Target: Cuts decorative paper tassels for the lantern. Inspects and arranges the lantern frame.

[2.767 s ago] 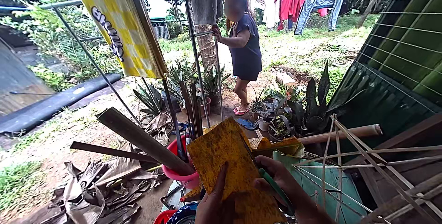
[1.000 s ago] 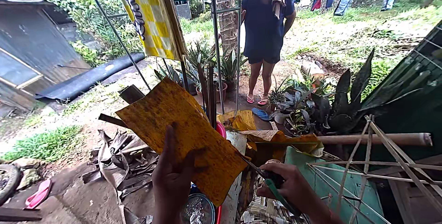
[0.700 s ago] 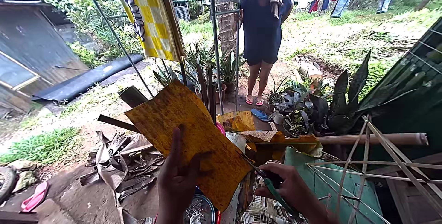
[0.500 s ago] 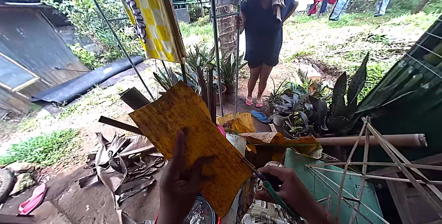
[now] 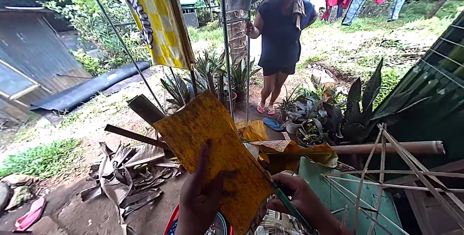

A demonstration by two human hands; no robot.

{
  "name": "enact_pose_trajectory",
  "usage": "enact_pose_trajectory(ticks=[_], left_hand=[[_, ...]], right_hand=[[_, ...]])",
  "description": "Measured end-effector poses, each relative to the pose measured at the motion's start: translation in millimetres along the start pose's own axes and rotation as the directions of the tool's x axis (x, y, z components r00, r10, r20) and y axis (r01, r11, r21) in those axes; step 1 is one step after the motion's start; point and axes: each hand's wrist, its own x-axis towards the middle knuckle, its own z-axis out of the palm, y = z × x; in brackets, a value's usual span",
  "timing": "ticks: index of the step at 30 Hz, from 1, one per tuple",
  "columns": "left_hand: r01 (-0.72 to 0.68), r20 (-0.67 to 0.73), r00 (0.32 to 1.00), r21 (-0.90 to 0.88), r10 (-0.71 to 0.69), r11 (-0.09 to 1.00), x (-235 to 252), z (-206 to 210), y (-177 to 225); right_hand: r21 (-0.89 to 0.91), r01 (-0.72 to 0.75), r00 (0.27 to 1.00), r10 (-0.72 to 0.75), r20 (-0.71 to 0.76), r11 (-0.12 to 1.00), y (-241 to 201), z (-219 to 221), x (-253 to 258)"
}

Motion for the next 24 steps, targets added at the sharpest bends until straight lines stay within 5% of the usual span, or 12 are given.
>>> enact_pose_trajectory(ticks=[24], left_hand=[[-0.002, 0.123, 0.992, -0.023, 0.005, 1.000, -6.8, 7.7, 6.7]], right_hand=[[0.139, 0.020, 0.998, -0.012, -0.056, 0.990, -3.9, 9.1, 2.5]])
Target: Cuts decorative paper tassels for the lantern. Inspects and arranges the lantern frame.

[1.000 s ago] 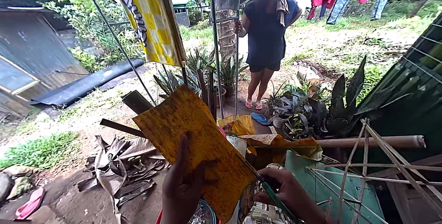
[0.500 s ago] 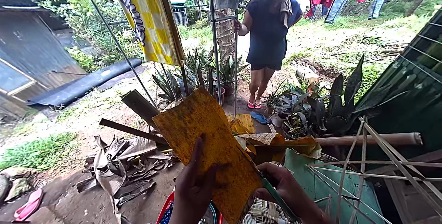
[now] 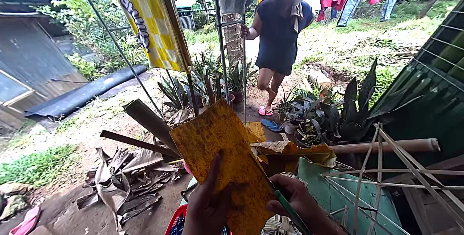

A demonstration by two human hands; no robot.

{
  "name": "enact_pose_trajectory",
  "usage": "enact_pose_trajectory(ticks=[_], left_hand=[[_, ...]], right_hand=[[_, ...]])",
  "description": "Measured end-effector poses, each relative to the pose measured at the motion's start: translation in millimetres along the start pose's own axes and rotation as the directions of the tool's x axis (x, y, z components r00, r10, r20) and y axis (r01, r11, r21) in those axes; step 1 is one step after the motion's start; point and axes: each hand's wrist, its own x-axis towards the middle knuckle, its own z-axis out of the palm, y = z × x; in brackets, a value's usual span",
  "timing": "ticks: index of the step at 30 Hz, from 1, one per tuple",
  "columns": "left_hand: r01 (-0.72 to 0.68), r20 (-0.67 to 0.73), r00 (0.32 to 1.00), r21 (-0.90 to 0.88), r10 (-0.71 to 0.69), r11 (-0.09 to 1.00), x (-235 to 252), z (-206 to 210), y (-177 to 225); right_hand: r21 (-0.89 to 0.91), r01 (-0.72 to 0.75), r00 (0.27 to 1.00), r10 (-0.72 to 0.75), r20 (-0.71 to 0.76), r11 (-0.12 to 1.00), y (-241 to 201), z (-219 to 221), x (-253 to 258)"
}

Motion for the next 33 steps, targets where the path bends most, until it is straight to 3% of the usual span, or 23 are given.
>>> enact_pose_trajectory(ticks=[26, 33], left_hand=[[0.025, 0.154, 0.988, -0.036, -0.020, 0.999, -10.7, 15.8, 9.2], [-0.002, 0.168, 0.986, -0.017, 0.004, 1.000, -15.0, 21.6, 9.3]], right_hand=[[0.156, 0.058, 0.998, -0.055, -0.023, 0.986, -9.4, 4.4, 3.1], [0.113, 0.087, 0.996, -0.082, -0.045, 0.990, -9.5, 1.0, 3.9]])
